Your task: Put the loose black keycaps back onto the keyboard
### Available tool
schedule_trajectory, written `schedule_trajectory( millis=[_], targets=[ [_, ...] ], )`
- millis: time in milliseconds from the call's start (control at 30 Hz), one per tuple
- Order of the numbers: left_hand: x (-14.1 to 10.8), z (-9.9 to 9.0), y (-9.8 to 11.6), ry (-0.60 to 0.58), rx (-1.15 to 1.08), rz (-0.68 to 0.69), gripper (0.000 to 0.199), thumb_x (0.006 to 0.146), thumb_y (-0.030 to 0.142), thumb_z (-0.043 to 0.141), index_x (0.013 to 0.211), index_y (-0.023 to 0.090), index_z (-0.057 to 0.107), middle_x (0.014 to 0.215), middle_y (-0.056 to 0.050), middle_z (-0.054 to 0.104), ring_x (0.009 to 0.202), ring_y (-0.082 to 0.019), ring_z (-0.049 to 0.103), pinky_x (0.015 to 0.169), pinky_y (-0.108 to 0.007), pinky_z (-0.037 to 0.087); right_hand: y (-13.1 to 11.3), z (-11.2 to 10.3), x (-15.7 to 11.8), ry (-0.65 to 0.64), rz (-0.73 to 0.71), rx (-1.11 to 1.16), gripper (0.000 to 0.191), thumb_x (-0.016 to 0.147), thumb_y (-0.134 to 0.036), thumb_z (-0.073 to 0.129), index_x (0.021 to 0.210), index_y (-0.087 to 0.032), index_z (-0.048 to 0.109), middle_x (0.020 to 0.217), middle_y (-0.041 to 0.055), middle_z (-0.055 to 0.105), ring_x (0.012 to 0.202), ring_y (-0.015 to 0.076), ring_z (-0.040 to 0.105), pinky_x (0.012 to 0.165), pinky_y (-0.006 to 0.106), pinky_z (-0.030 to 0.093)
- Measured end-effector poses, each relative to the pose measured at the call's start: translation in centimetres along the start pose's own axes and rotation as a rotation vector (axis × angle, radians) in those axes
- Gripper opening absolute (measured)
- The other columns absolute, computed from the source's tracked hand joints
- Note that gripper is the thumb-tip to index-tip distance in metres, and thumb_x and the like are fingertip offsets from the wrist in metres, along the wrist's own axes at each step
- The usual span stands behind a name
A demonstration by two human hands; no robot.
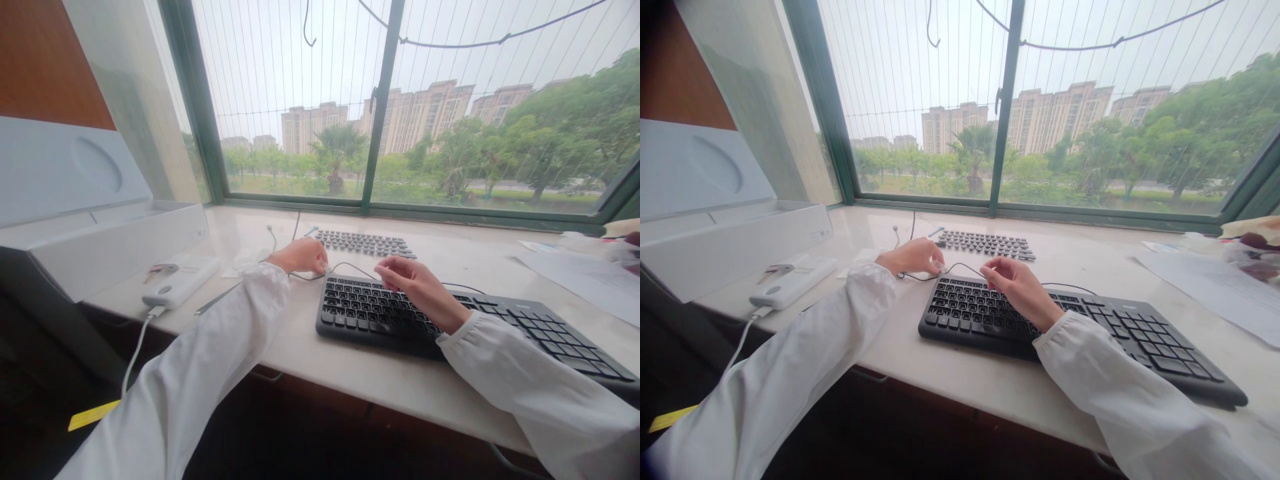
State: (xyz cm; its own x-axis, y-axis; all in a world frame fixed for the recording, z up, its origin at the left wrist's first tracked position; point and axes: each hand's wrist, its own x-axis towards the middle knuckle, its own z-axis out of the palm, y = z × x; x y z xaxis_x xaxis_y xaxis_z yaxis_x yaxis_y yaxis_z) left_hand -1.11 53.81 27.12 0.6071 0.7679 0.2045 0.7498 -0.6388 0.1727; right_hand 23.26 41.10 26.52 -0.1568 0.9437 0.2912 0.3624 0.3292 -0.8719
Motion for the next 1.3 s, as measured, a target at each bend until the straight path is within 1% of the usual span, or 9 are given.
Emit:
schedule_trajectory(
  millis=[100,233,333,467,700,967,1100,1200,1300],
  targets=[
    [0.1,0.1,-0.1,0.079,0.046,-0.058,0.018,0.064,0.031,0.072,0.081,0.029,0.078,0.079,0.001,0.073,0.073,-0.018,0.065,0.071,-0.028,0.049,0.0,-0.1,0.0,0.011,0.008,-0.002,0.046,0.077,-0.062,0.063,0.087,-0.017,0.062,0.065,-0.0006,0.058,0.061,0.0128,0.049,0.061,0.029,0.039],
    [0.1,-0.2,-1.6,0.259,0.079,-0.220,0.029,0.079,0.039,0.060,0.100,0.027,0.076,0.093,-0.003,0.074,0.088,-0.024,0.066,0.082,-0.035,0.050,0.0,-0.2,0.0,0.023,0.015,-0.005,0.045,0.078,-0.060,0.062,0.089,-0.017,0.062,0.064,-0.0004,0.059,0.061,0.0129,0.050,0.062,0.029,0.038],
    [0.2,-0.1,-2.5,0.310,0.094,-0.304,0.032,0.081,0.040,0.057,0.103,0.026,0.075,0.094,-0.005,0.074,0.091,-0.027,0.066,0.083,-0.039,0.050,0.2,-0.3,0.1,0.023,0.009,-0.005,0.044,0.079,-0.059,0.062,0.089,-0.017,0.063,0.064,-0.0002,0.059,0.061,0.0132,0.051,0.062,0.029,0.038],
    [0.5,0.7,-2.3,0.266,0.088,-0.310,0.030,0.080,0.041,0.059,0.102,0.030,0.075,0.096,-0.003,0.074,0.092,-0.025,0.065,0.085,-0.036,0.049,0.2,-0.3,0.1,0.007,-0.018,-0.004,0.043,0.080,-0.059,0.061,0.090,-0.017,0.063,0.064,-0.0003,0.059,0.060,0.0127,0.050,0.061,0.029,0.038],
    [1.1,1.5,-2.0,0.106,0.109,-0.319,0.030,0.075,0.047,0.065,0.099,0.033,0.075,0.099,-0.002,0.073,0.094,-0.023,0.065,0.082,-0.032,0.050,0.0,-0.3,0.0,0.006,-0.026,-0.014,0.041,0.081,-0.057,0.061,0.090,-0.017,0.063,0.062,-0.0013,0.058,0.058,0.0124,0.050,0.059,0.028,0.036],
    [1.9,2.0,-0.9,0.117,0.241,-0.250,0.026,0.078,0.033,0.060,0.095,0.021,0.076,0.096,-0.012,0.072,0.094,-0.026,0.066,0.083,-0.035,0.048,0.5,-0.4,0.2,0.022,-0.024,-0.040,0.041,0.081,-0.058,0.060,0.091,-0.018,0.064,0.060,-0.0017,0.058,0.056,0.0124,0.048,0.057,0.028,0.036],
    [1.0,1.1,0.3,0.136,0.241,-0.112,0.025,0.085,0.033,0.056,0.097,0.025,0.076,0.099,-0.008,0.073,0.092,-0.024,0.066,0.081,-0.032,0.047,0.5,-0.6,0.3,0.049,-0.031,-0.022,0.041,0.081,-0.058,0.059,0.090,-0.018,0.063,0.059,-0.0017,0.057,0.055,0.0125,0.047,0.057,0.028,0.036],
    [0.0,-1.0,0.7,0.285,0.179,-0.002,0.032,0.092,0.043,0.048,0.111,0.033,0.071,0.112,-0.001,0.070,0.093,-0.017,0.065,0.080,-0.027,0.044,0.4,-0.9,0.4,0.078,-0.022,-0.022,0.039,0.081,-0.056,0.061,0.089,-0.018,0.063,0.059,-0.0020,0.057,0.056,0.0126,0.049,0.059,0.028,0.037],
    [-1.0,-3.6,-0.4,0.680,0.080,-0.068,0.039,0.093,0.050,0.046,0.114,0.028,0.069,0.111,-0.003,0.070,0.084,-0.015,0.064,0.077,-0.026,0.043,0.3,-1.1,0.4,0.091,-0.001,-0.021,0.037,0.081,-0.054,0.061,0.090,-0.018,0.064,0.060,-0.0019,0.058,0.057,0.0128,0.050,0.058,0.028,0.037]
  ],
)
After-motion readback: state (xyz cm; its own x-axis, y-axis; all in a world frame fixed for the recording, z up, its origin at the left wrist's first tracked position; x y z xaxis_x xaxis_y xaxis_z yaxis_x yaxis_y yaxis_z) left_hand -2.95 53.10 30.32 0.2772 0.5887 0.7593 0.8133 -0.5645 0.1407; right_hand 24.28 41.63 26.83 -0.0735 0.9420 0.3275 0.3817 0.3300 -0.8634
